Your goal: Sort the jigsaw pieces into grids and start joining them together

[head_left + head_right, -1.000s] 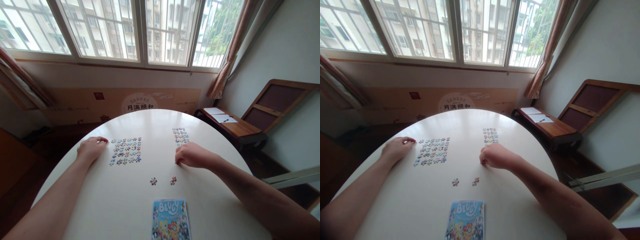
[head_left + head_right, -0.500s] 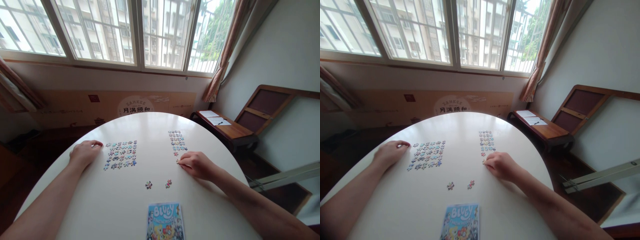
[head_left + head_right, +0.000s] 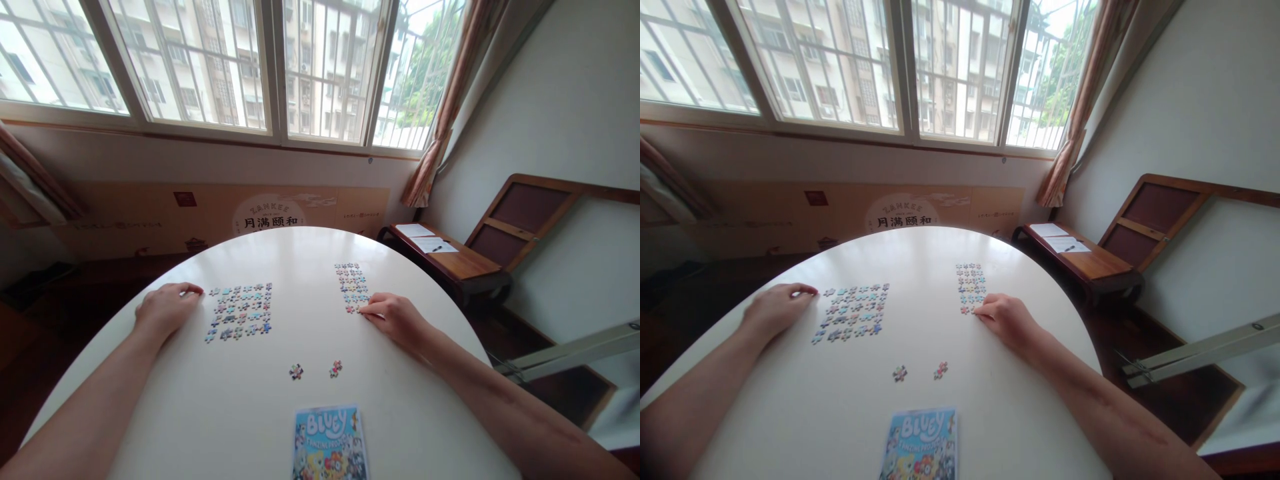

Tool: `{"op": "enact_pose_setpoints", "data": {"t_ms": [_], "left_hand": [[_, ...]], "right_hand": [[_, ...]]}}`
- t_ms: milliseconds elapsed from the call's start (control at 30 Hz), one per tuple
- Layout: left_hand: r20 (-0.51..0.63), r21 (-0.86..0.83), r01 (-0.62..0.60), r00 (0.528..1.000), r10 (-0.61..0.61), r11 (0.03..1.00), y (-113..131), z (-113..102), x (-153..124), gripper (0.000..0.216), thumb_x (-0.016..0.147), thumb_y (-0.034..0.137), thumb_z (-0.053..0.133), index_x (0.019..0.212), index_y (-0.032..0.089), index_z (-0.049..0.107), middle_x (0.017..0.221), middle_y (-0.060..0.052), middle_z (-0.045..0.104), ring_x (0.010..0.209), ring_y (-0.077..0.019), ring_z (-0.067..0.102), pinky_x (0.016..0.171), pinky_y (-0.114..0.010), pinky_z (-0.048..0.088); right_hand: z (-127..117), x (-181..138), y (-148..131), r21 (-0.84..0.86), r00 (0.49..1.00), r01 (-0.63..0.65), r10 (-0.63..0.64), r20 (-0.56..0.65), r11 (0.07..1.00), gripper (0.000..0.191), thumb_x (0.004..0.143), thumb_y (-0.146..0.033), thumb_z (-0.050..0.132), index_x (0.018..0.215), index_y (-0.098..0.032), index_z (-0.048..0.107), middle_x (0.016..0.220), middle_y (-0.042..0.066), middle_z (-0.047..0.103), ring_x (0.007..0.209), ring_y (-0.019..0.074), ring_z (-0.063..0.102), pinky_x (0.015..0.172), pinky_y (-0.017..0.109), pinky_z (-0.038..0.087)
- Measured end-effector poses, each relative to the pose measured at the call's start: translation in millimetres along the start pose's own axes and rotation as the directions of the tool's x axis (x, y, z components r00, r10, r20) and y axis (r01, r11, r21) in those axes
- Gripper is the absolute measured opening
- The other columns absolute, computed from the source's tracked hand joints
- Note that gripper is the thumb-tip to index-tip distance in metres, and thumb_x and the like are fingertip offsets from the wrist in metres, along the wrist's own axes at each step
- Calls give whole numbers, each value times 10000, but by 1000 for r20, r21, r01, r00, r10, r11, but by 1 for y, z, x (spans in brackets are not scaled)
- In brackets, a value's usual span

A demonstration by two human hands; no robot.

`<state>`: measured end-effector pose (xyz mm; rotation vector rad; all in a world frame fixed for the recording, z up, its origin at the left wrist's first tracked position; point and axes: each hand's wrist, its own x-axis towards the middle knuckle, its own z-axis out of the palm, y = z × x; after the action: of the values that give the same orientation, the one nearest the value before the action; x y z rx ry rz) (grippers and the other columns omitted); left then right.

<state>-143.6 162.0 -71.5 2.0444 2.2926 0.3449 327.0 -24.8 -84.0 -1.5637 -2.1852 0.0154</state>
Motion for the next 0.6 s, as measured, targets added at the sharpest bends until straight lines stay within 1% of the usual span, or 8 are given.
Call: {"op": "enact_pose_setpoints", "data": {"t_ms": [233,367,400,467,533,600], "left_hand": [[-2,5,-2,1000,2,1000,-1,0,0,397,815,427,511,1087,280,760,1269,-87,658,1066,-328,605,873,-419,495],[7,11,3,1000,-3,1000,1,-1,0,398,820,425,500,1090,284,756,1278,-85,653,1080,-333,602,878,-426,493],[8,9,2,1000,-2,1000,1,-1,0,398,819,424,501,1089,282,756,1277,-87,654,1078,-332,603,876,-424,494],[5,3,2,1000,-2,1000,2,-1,-1,395,817,423,504,1082,279,759,1274,-89,656,1072,-331,605,874,-422,495],[-1,-3,3,1000,-3,1000,2,-1,-1,390,816,424,506,1076,281,760,1272,-85,658,1074,-332,604,877,-423,495],[-5,-4,4,1000,-4,1000,2,-1,-2,386,821,427,503,1073,288,760,1275,-77,657,1083,-333,600,889,-427,491]], "right_hand": [[3,0,1,-10,1000,-7,7,-22,1000,223,940,-224,596,1010,-323,784,973,3,729,856,155,682,739,249,488],[4,0,0,2,995,8,-8,-96,1000,211,931,-218,613,1016,-310,783,956,17,730,868,171,672,766,274,493],[4,0,-2,19,994,30,-28,-110,999,213,931,-210,612,1019,-305,781,951,20,730,868,171,667,774,277,493],[3,-2,-9,77,989,120,-112,-99,990,217,928,-193,607,1021,-295,775,933,20,727,854,159,657,774,272,489],[1,-4,-19,136,972,236,-231,-50,962,206,923,-192,607,1021,-281,765,900,19,718,829,149,644,753,262,482],[-1,-7,-33,162,944,323,-329,10,932,199,916,-219,615,1052,-271,750,874,23,707,806,149,630,724,262,471]]}}
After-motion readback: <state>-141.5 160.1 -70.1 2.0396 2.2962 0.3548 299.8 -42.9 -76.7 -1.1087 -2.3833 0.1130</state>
